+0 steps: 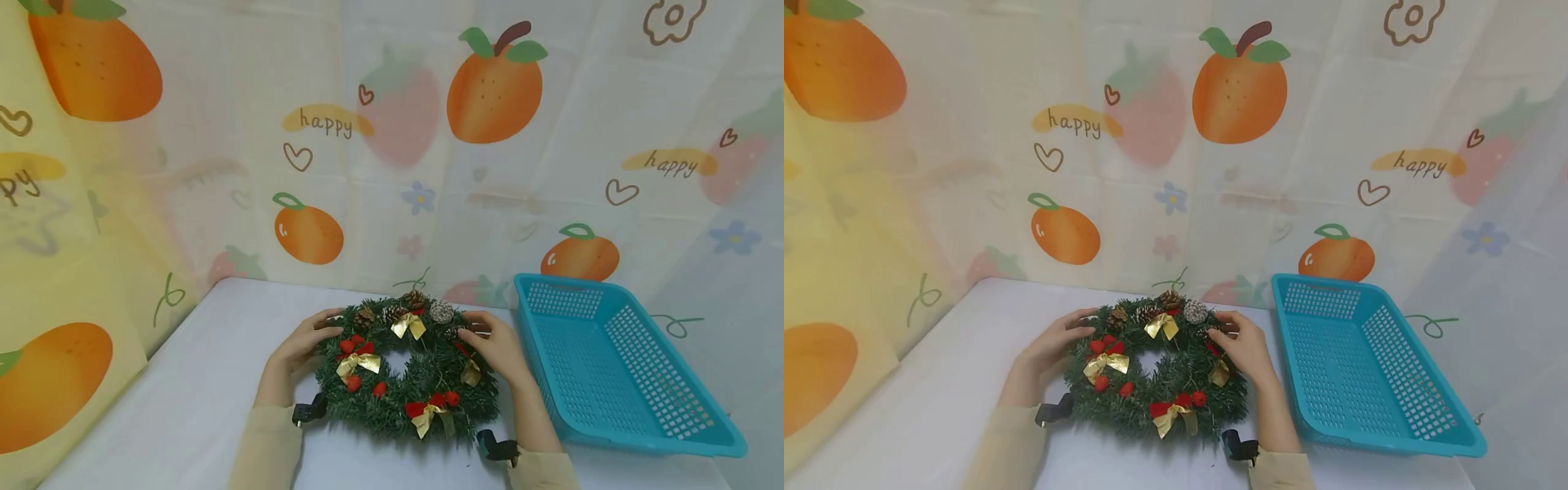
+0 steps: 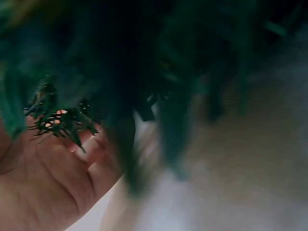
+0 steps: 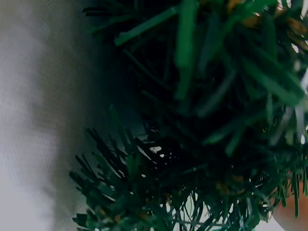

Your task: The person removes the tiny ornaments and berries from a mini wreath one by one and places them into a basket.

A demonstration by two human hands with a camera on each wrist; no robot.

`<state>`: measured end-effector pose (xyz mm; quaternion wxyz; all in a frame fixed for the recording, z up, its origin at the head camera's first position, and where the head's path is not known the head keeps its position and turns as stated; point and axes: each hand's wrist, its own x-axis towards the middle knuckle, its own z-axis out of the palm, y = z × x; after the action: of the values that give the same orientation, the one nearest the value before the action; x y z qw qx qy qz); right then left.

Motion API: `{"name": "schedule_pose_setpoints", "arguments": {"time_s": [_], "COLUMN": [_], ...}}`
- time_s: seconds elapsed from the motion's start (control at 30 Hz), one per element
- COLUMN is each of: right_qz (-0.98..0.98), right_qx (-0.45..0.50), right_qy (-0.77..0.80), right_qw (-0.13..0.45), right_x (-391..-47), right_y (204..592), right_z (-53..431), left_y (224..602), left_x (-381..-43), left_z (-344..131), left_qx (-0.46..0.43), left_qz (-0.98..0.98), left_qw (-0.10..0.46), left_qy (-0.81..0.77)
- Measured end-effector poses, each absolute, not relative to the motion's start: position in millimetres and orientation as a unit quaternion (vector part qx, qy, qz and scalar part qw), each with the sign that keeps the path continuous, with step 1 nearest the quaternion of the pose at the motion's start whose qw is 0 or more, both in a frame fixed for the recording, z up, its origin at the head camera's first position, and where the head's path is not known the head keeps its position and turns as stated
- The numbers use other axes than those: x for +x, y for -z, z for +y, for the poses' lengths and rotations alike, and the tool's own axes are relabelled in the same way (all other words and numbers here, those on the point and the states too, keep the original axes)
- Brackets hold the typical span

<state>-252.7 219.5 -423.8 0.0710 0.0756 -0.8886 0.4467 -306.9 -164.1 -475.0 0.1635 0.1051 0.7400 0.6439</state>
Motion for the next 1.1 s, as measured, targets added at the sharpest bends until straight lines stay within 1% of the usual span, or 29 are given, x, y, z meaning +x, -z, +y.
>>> {"name": "schedule_pose_setpoints", "arguments": {"time_s": [0.2, 0.37, 0.57, 0.9, 1.1], "right_qz": [-0.894, -0.901, -0.907, -0.904, -0.901], "right_qx": [0.078, 0.079, 0.082, 0.082, 0.085], "right_qy": [-0.436, -0.423, -0.408, -0.412, -0.418], "right_qw": [0.068, 0.062, 0.061, 0.081, 0.076], "right_x": [-252.2, -253.0, -255.2, -255.0, -255.3], "right_y": [426.2, 428.3, 428.0, 428.2, 424.3], "right_z": [219.4, 220.9, 218.9, 222.9, 221.5], "left_y": [485.0, 488.6, 488.7, 485.4, 488.9], "left_x": [-310.0, -310.8, -311.5, -311.4, -311.8], "left_z": [-159.1, -159.1, -162.0, -156.5, -158.1], "left_qx": [0.097, 0.095, 0.097, 0.111, 0.109], "left_qz": [0.766, 0.766, 0.779, 0.781, 0.771], "left_qw": [0.136, 0.129, 0.127, 0.125, 0.123], "left_qy": [-0.620, -0.622, -0.606, -0.602, -0.615]}}
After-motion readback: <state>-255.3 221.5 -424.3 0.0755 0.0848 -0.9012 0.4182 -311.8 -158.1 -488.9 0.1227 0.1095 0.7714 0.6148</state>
